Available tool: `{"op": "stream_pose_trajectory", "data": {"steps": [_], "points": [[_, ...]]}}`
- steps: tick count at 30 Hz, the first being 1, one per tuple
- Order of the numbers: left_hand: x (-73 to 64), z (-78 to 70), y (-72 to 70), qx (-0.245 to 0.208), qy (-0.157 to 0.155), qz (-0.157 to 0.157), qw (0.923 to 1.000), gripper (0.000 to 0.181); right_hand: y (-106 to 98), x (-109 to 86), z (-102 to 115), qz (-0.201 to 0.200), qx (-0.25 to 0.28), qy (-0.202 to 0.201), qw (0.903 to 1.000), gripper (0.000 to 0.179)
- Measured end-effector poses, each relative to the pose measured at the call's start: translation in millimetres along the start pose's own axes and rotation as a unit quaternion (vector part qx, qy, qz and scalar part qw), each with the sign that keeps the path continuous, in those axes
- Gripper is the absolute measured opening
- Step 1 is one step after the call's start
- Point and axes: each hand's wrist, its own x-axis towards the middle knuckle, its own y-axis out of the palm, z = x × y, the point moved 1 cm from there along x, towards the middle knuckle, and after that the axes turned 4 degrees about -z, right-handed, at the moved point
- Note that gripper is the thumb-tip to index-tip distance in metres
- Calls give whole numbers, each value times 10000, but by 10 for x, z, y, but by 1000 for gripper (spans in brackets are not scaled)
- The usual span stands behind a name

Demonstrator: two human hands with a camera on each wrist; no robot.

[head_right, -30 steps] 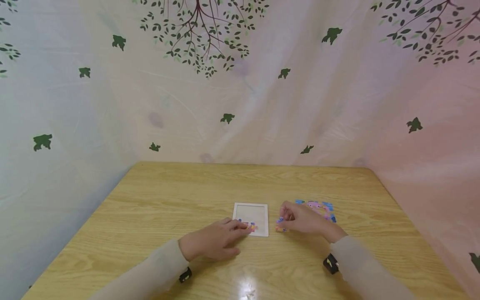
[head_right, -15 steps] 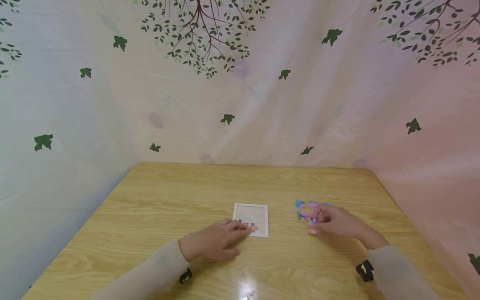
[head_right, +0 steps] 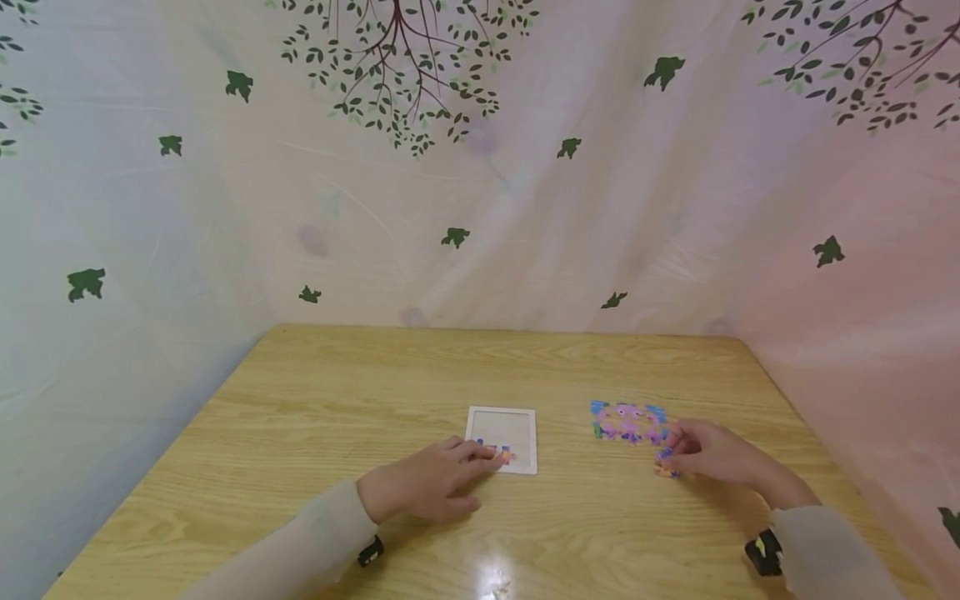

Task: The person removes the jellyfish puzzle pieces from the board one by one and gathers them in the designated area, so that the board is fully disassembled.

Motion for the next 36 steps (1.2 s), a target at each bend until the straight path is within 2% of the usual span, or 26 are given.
{"op": "stream_pose_trajectory", "data": {"steps": [6,14,29,36], "points": [[-7,-3,-3,17,11,-40,10000,61,14,5,-5,-87,-201,315,9993,21],[-16,-41,-52,-28,24,-65,10000,61,17,10,4,-106,-301,266,9991,20],[-29,-28,-45,-29,93,-119,9999,61,14,28,-46,-69,-171,290,9994,24],[-22,-6,-14,-10,118,-217,9997,61,16,47,57,-244,-327,426,9983,20]]}}
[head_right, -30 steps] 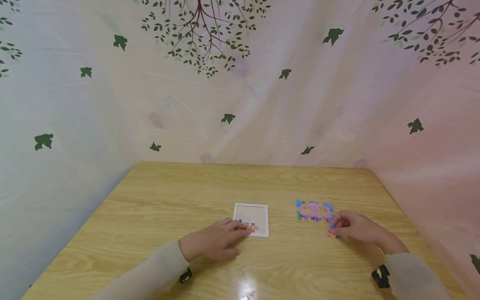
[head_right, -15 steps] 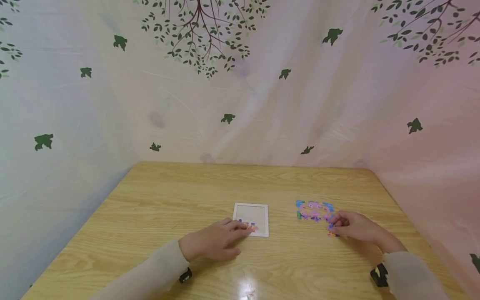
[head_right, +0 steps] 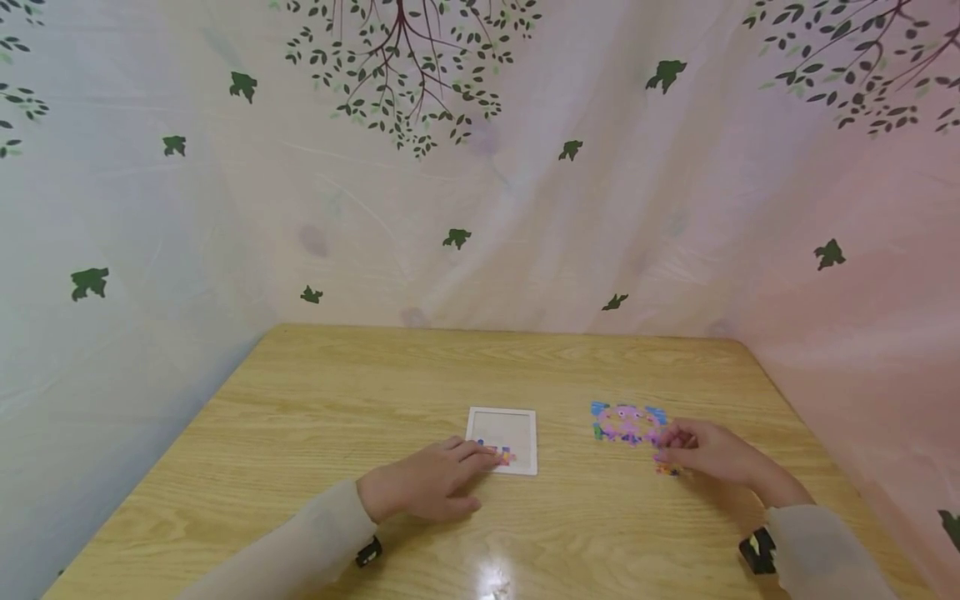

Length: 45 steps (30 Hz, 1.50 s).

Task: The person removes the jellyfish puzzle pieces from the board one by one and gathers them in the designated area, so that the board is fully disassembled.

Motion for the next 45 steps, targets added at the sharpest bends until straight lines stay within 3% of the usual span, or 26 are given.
{"op": "stream_pose_trajectory", "data": {"steps": [5,11,19,25,32,39,45], "points": [[22,13,11,-16,-68,136,9999,61,22,50,162,-183,-233,-94,9995,18],[22,16,9,-72,-113,160,9998,63,115,184,389,-243,-326,-663,9970,15],[-4,17,15,-9,-217,151,9996,62,326,408,638,158,-140,-1126,9934,11],[-27,25,-24,-60,-108,44,9999,62,539,601,812,313,-231,-985,9944,14],[-38,82,-41,-163,-46,-82,9998,53,774,790,1006,531,-108,-1112,9923,13],[-54,137,-18,-290,-44,65,9995,54,987,951,1146,613,-49,-1243,9903,12],[-80,144,-5,-359,-100,177,9991,55,1137,1043,1216,619,-124,-1222,9905,22]]}}
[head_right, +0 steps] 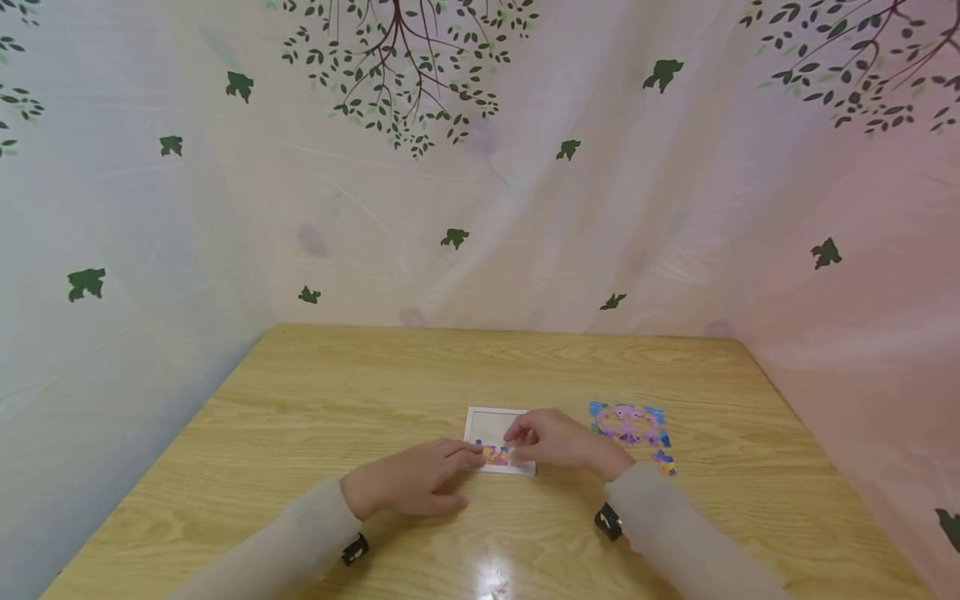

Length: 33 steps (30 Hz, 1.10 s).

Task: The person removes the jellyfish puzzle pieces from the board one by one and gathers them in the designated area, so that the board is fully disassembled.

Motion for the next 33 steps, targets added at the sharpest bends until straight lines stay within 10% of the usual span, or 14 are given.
{"op": "stream_pose_trajectory", "data": {"steps": [33], "points": [[-28,-9,16,182,148,-40,9997,57,168,144,115,162,82,63,9998,15]]}}
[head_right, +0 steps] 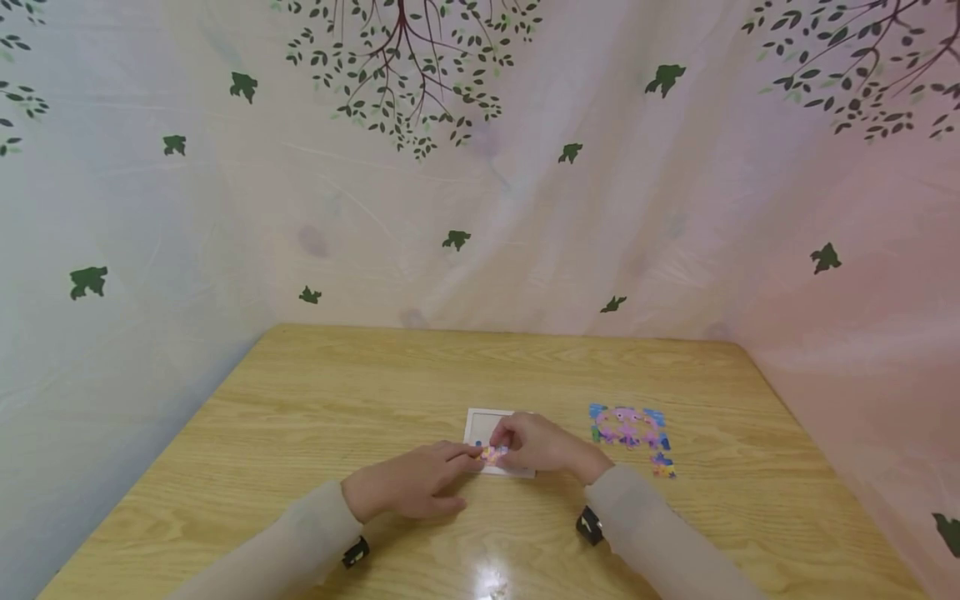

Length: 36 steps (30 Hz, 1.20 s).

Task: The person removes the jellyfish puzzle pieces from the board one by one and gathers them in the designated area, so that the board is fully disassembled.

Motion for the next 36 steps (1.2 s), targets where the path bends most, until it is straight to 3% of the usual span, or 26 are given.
{"op": "stream_pose_trajectory", "data": {"steps": [6,15,29,36], "points": [[9,-7,-18,-27,-15,23,10000,56,-25,-39,7,7,111,-33,9999,13],[17,-10,-43,-74,-114,50,9999,55,-175,-164,-113,-230,-195,-209,9993,15],[-12,-29,-25,-160,-41,-21,9999,55,-570,-652,-456,-453,-273,163,9985,19],[-21,-38,-36,-229,-62,-27,9997,55,-770,-889,-548,-523,-148,126,9984,15]]}}
